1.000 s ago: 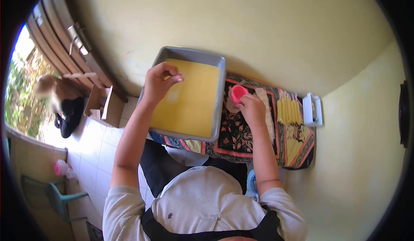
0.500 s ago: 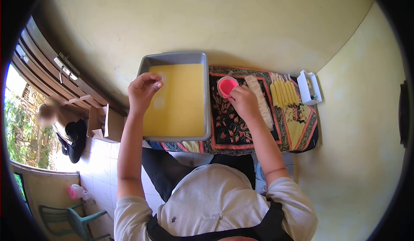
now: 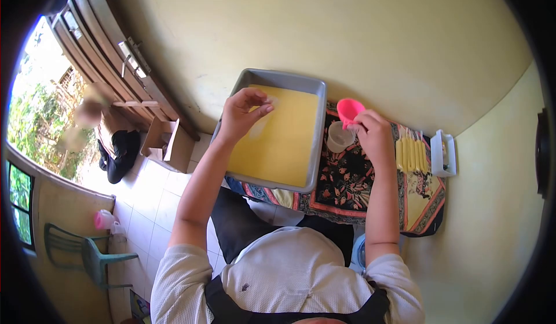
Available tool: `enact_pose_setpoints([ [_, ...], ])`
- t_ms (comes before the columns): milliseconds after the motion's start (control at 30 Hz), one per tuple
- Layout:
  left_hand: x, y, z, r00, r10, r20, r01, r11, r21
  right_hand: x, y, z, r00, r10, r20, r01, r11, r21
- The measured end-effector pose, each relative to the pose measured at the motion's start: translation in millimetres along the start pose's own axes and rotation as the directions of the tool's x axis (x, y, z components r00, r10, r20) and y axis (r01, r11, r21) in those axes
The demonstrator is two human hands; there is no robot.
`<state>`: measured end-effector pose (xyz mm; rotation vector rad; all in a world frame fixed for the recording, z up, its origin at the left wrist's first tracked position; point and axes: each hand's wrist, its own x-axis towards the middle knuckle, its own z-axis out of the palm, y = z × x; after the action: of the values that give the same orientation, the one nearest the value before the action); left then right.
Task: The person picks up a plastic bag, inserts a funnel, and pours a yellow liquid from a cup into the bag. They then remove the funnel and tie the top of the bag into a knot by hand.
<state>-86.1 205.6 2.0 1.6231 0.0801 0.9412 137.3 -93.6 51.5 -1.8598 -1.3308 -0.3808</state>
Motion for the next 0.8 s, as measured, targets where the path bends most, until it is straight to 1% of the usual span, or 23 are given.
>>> enact_pose_setpoints([
  [33, 0.3, 1.4, 0.7, 1.0, -0.002, -0.003, 0.002, 1.0, 0.018, 8.3, -8.9, 1.1, 0.998, -0.022, -0.064, 0.024, 0.999, 0.037],
  [67, 0.2, 2.8, 1.3, 1.0, -0.012, -0.006, 0.012, 1.0, 0.022, 15.5, -19.1, 3.8, 0.986, -0.073, -0.153, 0.09, 0.99, 0.109],
  [167, 0.2, -2.1, -2.9, 0.999, -0.019, 0.037, 0.019, 1.0, -0.018, 32.1, -56.9, 14.4, 0.966, -0.069, -0.251, 0.148, 0.939, 0.311],
  [200, 0.6, -1.8, -2.7, 0.999, -0.011, 0.031, 0.011, 1.0, -0.018, 35.2, -62.7, 22.0, 0.966, -0.054, -0.254, 0.157, 0.902, 0.402],
  [300, 0.9, -1.4, -1.4, 1.0, 0.008, 0.023, -0.008, 1.0, -0.016, 42.6, -87.0, 34.8, 0.958, -0.128, -0.257, 0.22, 0.902, 0.372],
  [333, 1.0, -1.0, -1.2, 1.0, 0.012, 0.026, -0.011, 1.0, -0.015, 44.1, -90.8, 42.3, 0.959, -0.111, -0.262, 0.212, 0.894, 0.395],
  [433, 0.5, 1.5, -2.3, 0.999, 0.002, 0.037, -0.002, 1.0, -0.007, 48.5, -102.4, 53.8, 0.944, -0.16, -0.289, 0.265, 0.89, 0.372],
  [533, 0.3, 6.0, -0.4, 0.999, 0.017, 0.038, -0.017, 1.0, -0.011, 51.4, -115.0, 51.3, 0.954, -0.165, -0.249, 0.24, 0.921, 0.309],
  [667, -0.3, 4.7, -2.1, 0.999, 0.031, 0.024, -0.032, 0.999, 0.039, 52.6, -113.9, 55.8, 0.941, -0.132, -0.313, 0.234, 0.92, 0.315],
  [733, 0.7, 5.1, -3.1, 1.0, 0.02, 0.018, -0.02, 0.999, 0.031, 54.6, -110.4, 56.0, 0.926, -0.119, -0.358, 0.245, 0.911, 0.331],
  [800, 0.7, 6.4, -2.7, 1.0, 0.02, 0.017, -0.021, 1.0, 0.023, 56.9, -107.5, 56.1, 0.934, -0.134, -0.331, 0.244, 0.917, 0.316],
])
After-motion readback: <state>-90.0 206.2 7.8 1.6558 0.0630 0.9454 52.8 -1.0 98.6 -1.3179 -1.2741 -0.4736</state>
